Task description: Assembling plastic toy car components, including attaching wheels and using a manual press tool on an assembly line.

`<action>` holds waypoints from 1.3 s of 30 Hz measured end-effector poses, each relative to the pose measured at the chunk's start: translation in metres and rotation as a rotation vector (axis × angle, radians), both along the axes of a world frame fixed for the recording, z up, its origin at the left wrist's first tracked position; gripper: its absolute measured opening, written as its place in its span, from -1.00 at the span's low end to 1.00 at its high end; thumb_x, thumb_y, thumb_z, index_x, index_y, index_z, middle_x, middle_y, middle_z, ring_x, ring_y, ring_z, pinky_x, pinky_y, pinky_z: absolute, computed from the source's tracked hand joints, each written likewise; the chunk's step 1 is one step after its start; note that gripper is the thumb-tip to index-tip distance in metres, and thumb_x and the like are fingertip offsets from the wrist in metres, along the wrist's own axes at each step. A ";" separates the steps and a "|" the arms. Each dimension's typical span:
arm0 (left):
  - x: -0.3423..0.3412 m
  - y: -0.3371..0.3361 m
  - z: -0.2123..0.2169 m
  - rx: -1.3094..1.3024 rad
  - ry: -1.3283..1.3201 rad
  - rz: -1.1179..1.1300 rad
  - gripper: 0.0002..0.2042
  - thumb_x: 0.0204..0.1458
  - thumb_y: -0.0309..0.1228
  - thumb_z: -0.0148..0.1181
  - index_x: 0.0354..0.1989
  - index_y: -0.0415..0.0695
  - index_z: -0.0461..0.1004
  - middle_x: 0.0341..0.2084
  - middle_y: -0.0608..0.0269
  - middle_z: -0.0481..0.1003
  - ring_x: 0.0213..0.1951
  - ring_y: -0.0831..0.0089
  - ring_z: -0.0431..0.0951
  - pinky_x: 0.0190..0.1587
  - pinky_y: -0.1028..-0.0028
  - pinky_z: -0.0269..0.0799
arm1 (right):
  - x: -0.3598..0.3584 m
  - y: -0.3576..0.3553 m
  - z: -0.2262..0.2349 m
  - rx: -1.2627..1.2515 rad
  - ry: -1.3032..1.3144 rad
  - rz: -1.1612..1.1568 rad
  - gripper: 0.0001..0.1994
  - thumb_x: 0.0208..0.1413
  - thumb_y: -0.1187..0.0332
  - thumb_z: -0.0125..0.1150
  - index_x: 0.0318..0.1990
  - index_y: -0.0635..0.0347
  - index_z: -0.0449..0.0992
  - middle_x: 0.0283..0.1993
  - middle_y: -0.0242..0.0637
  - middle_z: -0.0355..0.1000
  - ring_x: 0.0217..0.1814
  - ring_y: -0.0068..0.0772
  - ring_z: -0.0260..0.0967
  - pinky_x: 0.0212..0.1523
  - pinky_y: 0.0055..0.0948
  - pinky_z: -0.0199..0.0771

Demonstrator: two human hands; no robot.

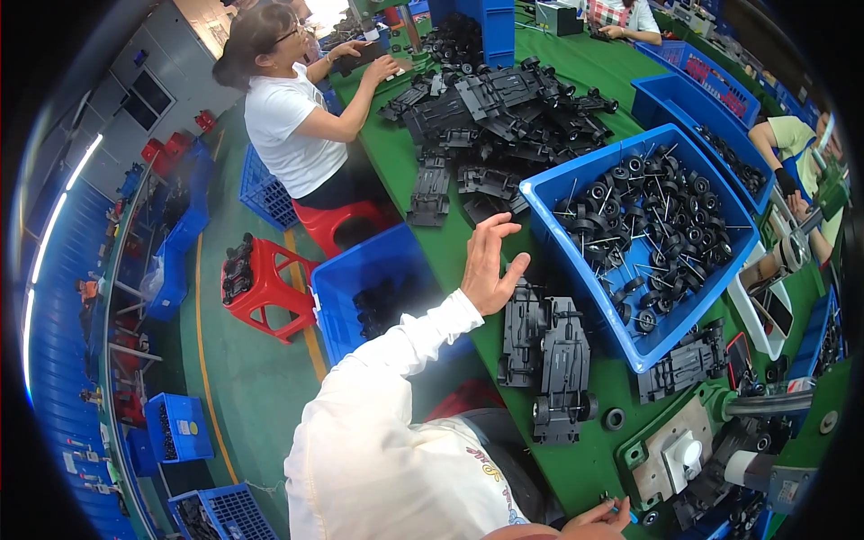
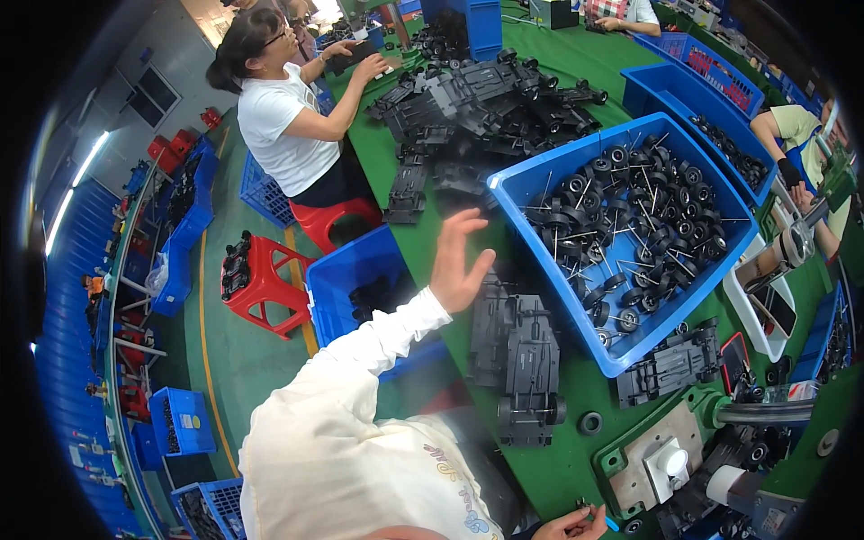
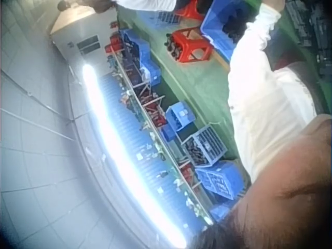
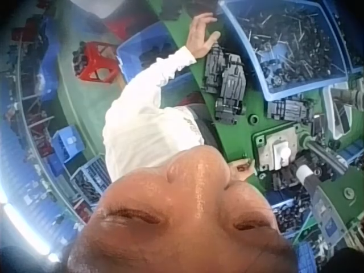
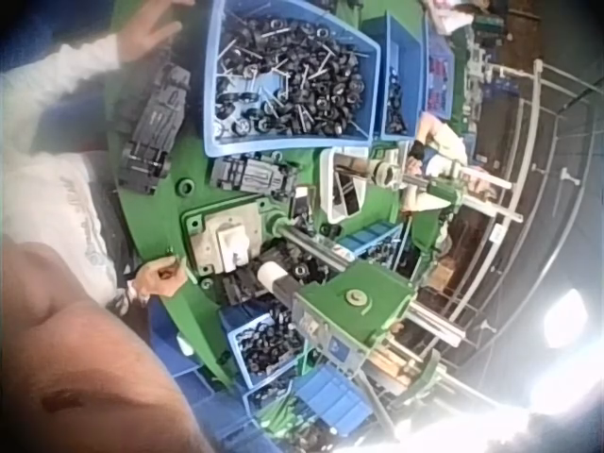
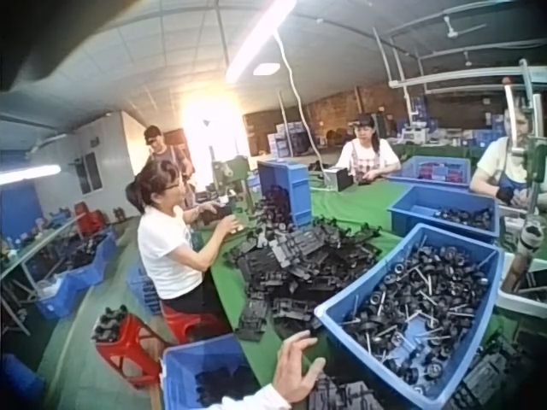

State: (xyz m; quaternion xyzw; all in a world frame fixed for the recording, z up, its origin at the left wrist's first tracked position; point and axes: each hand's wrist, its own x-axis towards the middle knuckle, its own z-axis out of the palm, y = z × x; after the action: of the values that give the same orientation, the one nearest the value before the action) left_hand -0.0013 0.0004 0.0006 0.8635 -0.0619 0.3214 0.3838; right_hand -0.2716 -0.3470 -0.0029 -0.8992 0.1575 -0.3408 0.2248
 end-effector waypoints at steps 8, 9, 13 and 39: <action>0.000 -0.002 0.001 -0.001 -0.006 0.005 -0.55 0.14 -0.20 0.15 0.12 -0.17 0.29 0.19 -0.02 0.23 0.21 0.01 0.26 0.26 0.12 0.12 | -0.001 -0.004 -0.005 0.067 -0.011 -0.006 -0.78 0.13 0.46 0.27 -0.06 0.27 0.53 -0.46 -0.28 0.42 -0.58 -0.53 0.24 -0.56 -0.55 0.27; -0.001 -0.003 0.001 -0.002 -0.004 0.006 -0.55 0.14 -0.20 0.15 0.12 -0.17 0.29 0.19 -0.02 0.23 0.20 0.01 0.27 0.25 0.12 0.12 | -0.002 -0.004 -0.006 0.076 -0.012 -0.015 -0.78 0.13 0.46 0.27 -0.07 0.27 0.53 -0.46 -0.28 0.42 -0.58 -0.53 0.24 -0.56 -0.55 0.27; -0.004 -0.007 0.000 -0.008 -0.003 -0.004 -0.56 0.13 -0.22 0.16 0.12 -0.16 0.29 0.19 -0.02 0.23 0.20 0.01 0.27 0.25 0.12 0.12 | -0.011 -0.009 -0.008 0.059 0.012 -0.040 -0.78 0.13 0.47 0.26 -0.06 0.28 0.54 -0.47 -0.29 0.42 -0.56 -0.54 0.26 -0.55 -0.54 0.28; 0.041 0.014 -0.039 -0.069 -0.113 -0.116 -0.72 0.33 -0.32 -0.03 0.09 -0.23 0.38 0.02 0.02 0.39 -0.02 0.25 0.45 0.09 0.34 0.38 | -0.298 -0.152 -0.007 0.087 -0.610 -1.369 -0.61 0.16 0.45 0.24 0.11 0.30 0.29 -0.03 -0.15 0.42 -0.36 -0.49 0.46 -0.38 -0.61 0.42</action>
State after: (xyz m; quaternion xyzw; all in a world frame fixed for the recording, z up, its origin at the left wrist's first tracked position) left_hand 0.0394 0.0147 -0.0380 0.8252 -0.1222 0.3487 0.4272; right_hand -0.5700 -0.4990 -0.0094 -0.4560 0.6257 -0.6321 0.0318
